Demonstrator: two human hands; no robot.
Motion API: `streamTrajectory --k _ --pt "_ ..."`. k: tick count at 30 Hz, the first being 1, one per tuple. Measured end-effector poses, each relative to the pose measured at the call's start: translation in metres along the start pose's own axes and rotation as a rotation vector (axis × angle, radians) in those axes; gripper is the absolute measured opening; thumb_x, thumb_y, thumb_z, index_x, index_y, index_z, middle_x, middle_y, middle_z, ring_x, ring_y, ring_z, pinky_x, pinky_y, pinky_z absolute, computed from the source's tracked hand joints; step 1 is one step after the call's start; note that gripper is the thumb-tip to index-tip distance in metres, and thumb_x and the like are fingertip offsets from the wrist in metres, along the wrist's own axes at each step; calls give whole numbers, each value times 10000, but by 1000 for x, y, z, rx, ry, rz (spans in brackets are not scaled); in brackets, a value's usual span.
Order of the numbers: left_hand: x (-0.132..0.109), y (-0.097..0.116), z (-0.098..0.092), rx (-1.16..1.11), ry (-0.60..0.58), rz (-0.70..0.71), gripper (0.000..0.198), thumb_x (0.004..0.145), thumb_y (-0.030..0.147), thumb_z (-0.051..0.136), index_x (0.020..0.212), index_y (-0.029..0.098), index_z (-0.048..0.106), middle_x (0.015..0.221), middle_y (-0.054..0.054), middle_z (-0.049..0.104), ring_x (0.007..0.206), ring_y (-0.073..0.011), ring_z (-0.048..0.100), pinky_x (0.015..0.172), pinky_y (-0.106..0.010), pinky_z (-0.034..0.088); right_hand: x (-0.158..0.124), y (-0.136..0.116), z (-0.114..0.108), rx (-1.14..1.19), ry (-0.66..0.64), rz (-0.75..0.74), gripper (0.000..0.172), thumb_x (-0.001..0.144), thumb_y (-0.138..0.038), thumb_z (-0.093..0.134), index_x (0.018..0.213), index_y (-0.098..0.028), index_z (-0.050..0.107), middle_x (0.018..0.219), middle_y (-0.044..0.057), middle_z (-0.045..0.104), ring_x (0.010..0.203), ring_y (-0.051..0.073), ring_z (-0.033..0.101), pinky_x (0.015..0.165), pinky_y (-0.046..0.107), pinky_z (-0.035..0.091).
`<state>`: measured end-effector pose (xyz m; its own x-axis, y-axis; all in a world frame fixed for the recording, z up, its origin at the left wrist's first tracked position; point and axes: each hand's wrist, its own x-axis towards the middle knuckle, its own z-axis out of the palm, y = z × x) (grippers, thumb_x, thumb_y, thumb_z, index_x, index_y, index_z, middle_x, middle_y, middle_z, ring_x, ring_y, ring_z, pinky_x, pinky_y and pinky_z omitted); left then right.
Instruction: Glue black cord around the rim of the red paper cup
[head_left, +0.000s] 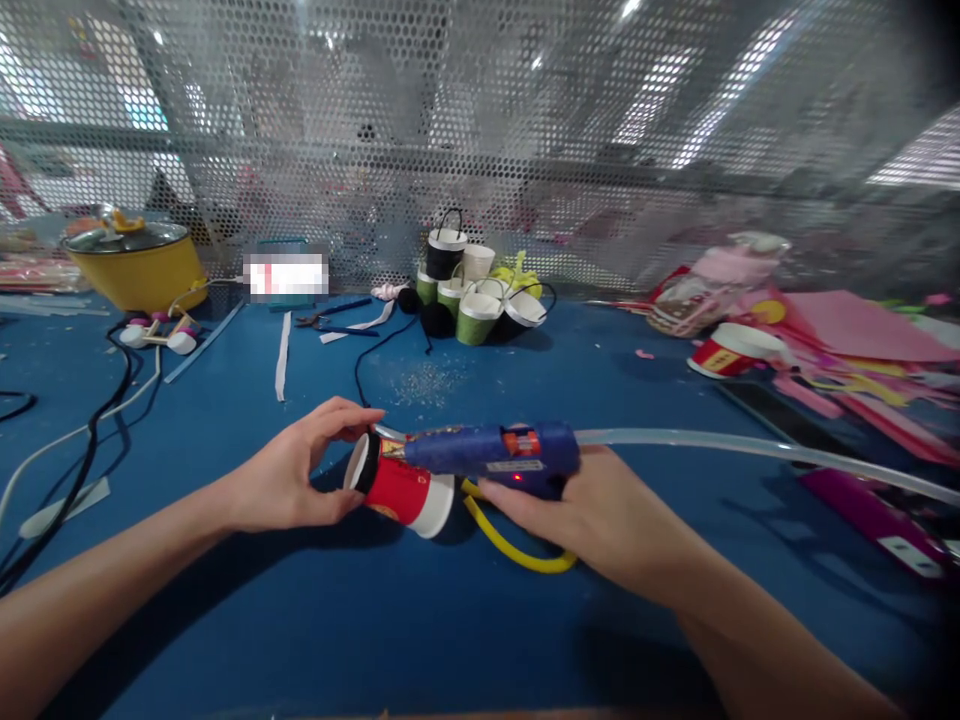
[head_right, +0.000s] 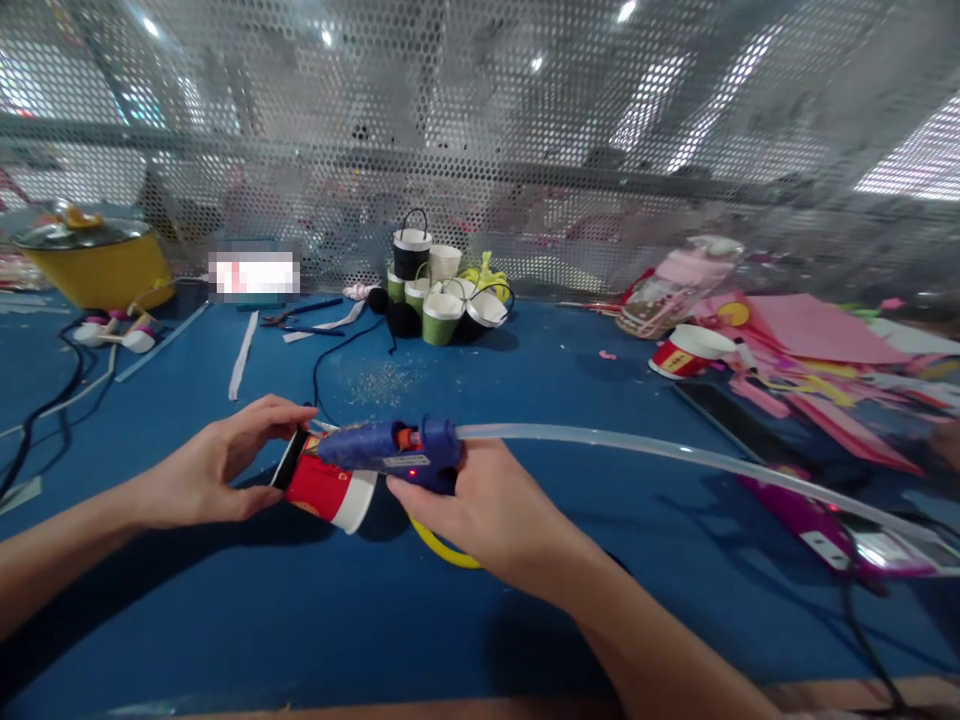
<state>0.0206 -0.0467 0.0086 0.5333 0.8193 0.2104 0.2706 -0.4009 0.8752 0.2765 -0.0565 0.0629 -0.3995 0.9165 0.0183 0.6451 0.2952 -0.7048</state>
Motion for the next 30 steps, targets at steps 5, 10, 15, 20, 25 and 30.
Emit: streamTrajectory --k 5,10,15,20,25,30 --pt "0 3 0 21 14 -14 595 690 138 629 1249 200 437 1183 -97 459 1096 -233 513 1013 -440 402 -3 4 3 -157 0 47 211 732 -363 536 706 -222 692 636 27 676 607 222 628 559 318 519" --pt "0 5 0 37 30 -14 604 672 142 632 1245 185 443 1180 -108 465 1092 -242 518 1000 -440 417 -4 -3 1 -152 27 -106 175 749 -271 514 718 -240 684 738 41 688 687 216 648 641 310 534" --pt "0 4 0 41 32 -10 609 667 142 639 1244 201 453 1179 -101 472 1097 -245 520 1000 -435 421 -4 -2 5 -197 117 -201 170 759 -251 500 677 -250 649 661 32 656 593 191 605 572 297 512" --pt "0 5 0 48 28 -11 613 669 133 632 1250 201 446 1188 -102 463 1097 -240 517 996 -433 430 -6 -3 6 -255 139 -230 174 760 -225 497 682 -257 648 571 18 607 517 176 551 516 299 463" --pt "0 6 0 68 31 -1 613 664 128 629 1244 215 451 1178 -91 477 1091 -232 524 998 -426 433 -6 -6 4 -231 78 -175 132 752 -223 519 664 -245 614 574 3 592 501 157 524 481 273 449" --pt "0 6 0 73 24 7 616 668 128 626 1251 210 446 1178 -91 476 1087 -228 527 991 -419 441 -6 -5 6 -253 92 -175 136 738 -223 526 622 -240 595 595 14 601 546 169 537 554 298 459"
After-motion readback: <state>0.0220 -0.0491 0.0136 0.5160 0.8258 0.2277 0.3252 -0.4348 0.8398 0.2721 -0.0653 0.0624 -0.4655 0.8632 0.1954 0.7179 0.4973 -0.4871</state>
